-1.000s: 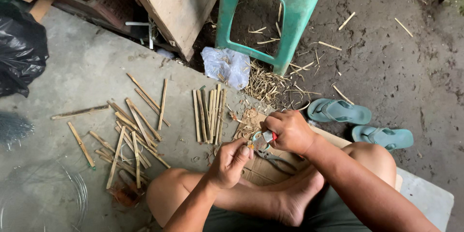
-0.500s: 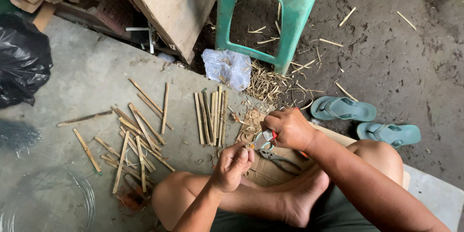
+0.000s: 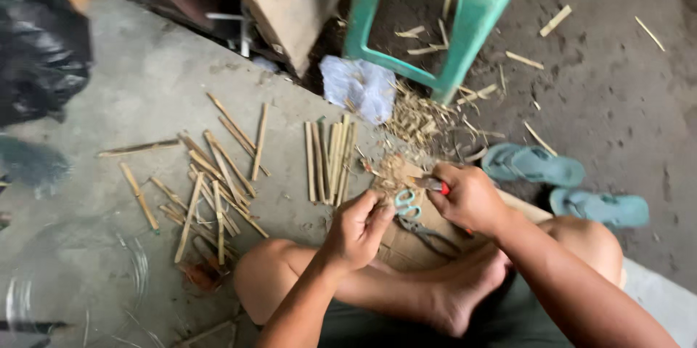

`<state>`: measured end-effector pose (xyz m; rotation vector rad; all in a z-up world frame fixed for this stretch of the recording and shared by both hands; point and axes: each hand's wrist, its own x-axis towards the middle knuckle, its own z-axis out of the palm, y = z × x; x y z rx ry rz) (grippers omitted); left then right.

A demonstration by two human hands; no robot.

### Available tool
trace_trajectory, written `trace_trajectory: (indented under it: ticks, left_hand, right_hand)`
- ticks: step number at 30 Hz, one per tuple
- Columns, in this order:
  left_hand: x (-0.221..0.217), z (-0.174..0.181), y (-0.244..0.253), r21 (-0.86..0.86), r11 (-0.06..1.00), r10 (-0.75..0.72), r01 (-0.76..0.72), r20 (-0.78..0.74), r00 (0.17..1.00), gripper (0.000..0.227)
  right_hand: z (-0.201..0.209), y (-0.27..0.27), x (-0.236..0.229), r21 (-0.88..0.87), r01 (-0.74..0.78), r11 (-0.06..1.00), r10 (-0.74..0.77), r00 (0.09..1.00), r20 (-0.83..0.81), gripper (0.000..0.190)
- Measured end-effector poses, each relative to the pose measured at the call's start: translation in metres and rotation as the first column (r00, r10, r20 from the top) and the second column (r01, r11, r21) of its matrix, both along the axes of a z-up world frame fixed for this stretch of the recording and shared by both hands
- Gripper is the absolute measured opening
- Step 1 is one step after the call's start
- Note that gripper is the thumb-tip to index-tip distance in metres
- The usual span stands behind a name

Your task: The person sits on the floor and uses a knife to sharpen the ends of thin wooden sticks. They hold each stick with one hand and carefully shave the wood with the other, creating a pointed tip. The sharpened sticks are placed in a pile nearby.

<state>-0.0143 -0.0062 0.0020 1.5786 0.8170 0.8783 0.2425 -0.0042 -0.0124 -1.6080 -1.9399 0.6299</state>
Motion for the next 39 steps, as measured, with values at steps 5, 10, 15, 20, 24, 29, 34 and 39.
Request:
trace_trajectory:
  ticks: [5, 10, 15, 20, 24, 29, 34, 39]
  left_hand:
    - [0.009, 0.005, 0.003, 0.139, 0.99, 0.048, -0.036, -0.08, 0.996, 0.018]
    - [0.009, 0.006, 0.0, 0.247, 0.967, 0.102, -0.068, -0.128, 0.986, 0.018]
    - [0.005, 0.001, -0.001, 0.187, 0.981, 0.075, -0.048, -0.139, 0.988, 0.014]
    - [0.004, -0.005, -0.004, 0.225, 0.972, 0.085, -0.064, -0.084, 0.993, 0.013]
    - [0.005, 0.002, -0.002, 0.196, 0.977, 0.097, -0.08, -0.076, 0.992, 0.016]
    - [0.01, 0.04, -0.009, 0.119, 0.992, 0.056, -0.038, -0.15, 0.987, 0.024]
    - [0.013, 0.064, -0.021, 0.362, 0.932, 0.053, -0.025, -0.068, 0.996, 0.017]
    - [0.026, 0.038, -0.003, 0.317, 0.944, 0.102, -0.091, -0.017, 0.995, 0.023]
  right_hand:
    - [0.012, -0.006, -0.019, 0.229, -0.157, 0.961, 0.152, 0.988, 0.037, 0.023]
    - [0.025, -0.001, -0.036, 0.276, -0.223, 0.935, 0.216, 0.975, 0.055, 0.026]
    - [0.03, 0.001, -0.039, 0.227, -0.239, 0.944, 0.22, 0.97, 0.106, 0.028]
    - [0.02, -0.001, -0.032, 0.217, -0.242, 0.946, 0.213, 0.965, 0.152, 0.028]
    - [0.002, -0.003, -0.031, 0.244, -0.233, 0.941, 0.202, 0.968, 0.146, 0.022]
    - [-0.002, 0.028, -0.023, -0.061, -0.062, 0.996, 0.077, 0.959, 0.274, 0.022]
    - [-0.014, 0.042, 0.025, -0.142, 0.235, 0.961, -0.208, 0.961, 0.185, 0.016]
    - [-0.029, 0.001, 0.025, -0.173, 0.162, 0.971, -0.157, 0.987, 0.043, 0.017]
